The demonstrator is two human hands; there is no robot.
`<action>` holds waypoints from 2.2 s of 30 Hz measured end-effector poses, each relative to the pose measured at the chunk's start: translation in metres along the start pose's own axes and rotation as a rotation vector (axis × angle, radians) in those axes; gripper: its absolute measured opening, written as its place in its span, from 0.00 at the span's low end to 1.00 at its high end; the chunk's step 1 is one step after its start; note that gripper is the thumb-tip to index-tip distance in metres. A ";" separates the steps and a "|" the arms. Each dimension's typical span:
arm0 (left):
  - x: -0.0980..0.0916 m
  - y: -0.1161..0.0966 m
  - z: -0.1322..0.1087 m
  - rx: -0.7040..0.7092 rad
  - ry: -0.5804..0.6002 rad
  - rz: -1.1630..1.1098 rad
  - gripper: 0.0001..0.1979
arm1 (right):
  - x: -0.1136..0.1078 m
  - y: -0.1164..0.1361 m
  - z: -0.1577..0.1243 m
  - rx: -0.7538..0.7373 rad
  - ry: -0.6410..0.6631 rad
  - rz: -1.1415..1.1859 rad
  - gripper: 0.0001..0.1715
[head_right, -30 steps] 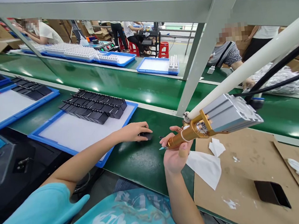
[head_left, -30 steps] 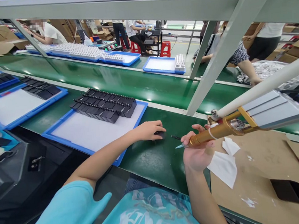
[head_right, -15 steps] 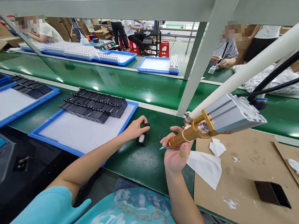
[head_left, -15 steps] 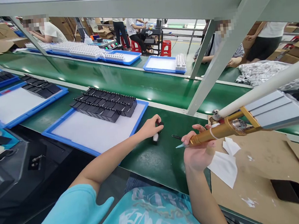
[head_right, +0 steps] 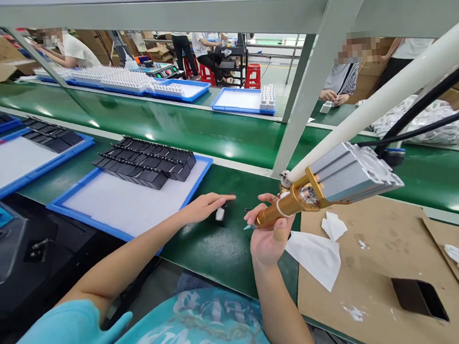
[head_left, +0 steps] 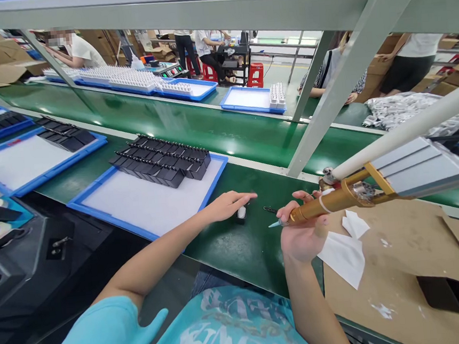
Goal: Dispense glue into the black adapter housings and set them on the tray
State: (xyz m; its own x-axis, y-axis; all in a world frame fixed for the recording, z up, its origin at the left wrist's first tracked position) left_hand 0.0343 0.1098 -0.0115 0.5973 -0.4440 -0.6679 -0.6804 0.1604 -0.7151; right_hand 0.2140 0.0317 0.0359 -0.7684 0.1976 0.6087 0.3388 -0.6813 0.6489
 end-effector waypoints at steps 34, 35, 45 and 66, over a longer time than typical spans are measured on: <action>0.054 0.018 -0.062 -0.114 -0.411 0.055 0.20 | 0.030 -0.011 -0.006 0.025 0.107 0.111 0.26; 0.055 0.019 -0.065 -0.116 -0.419 0.040 0.20 | 0.032 -0.011 -0.007 0.028 0.110 0.109 0.26; 0.048 0.003 -0.082 0.035 -0.529 -0.049 0.18 | 0.036 -0.011 -0.009 0.027 0.118 0.075 0.26; 0.063 0.006 -0.069 -0.042 -0.471 -0.152 0.18 | 0.052 -0.009 -0.014 0.002 0.136 0.108 0.23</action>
State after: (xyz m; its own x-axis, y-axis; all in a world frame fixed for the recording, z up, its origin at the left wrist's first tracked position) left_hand 0.0379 0.0217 -0.0436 0.8114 -0.0110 -0.5843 -0.5815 0.0846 -0.8091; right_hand 0.1635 0.0379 0.0555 -0.7937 0.0259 0.6077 0.4245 -0.6921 0.5838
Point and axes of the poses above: each hand's wrist, its own z-axis towards the middle knuckle, its own x-axis out of the palm, y = z × x, the point moved 4 cm from there along z, towards the middle knuckle, and after that the axes turned 12 degrees about -x, right-handed, at the moved point
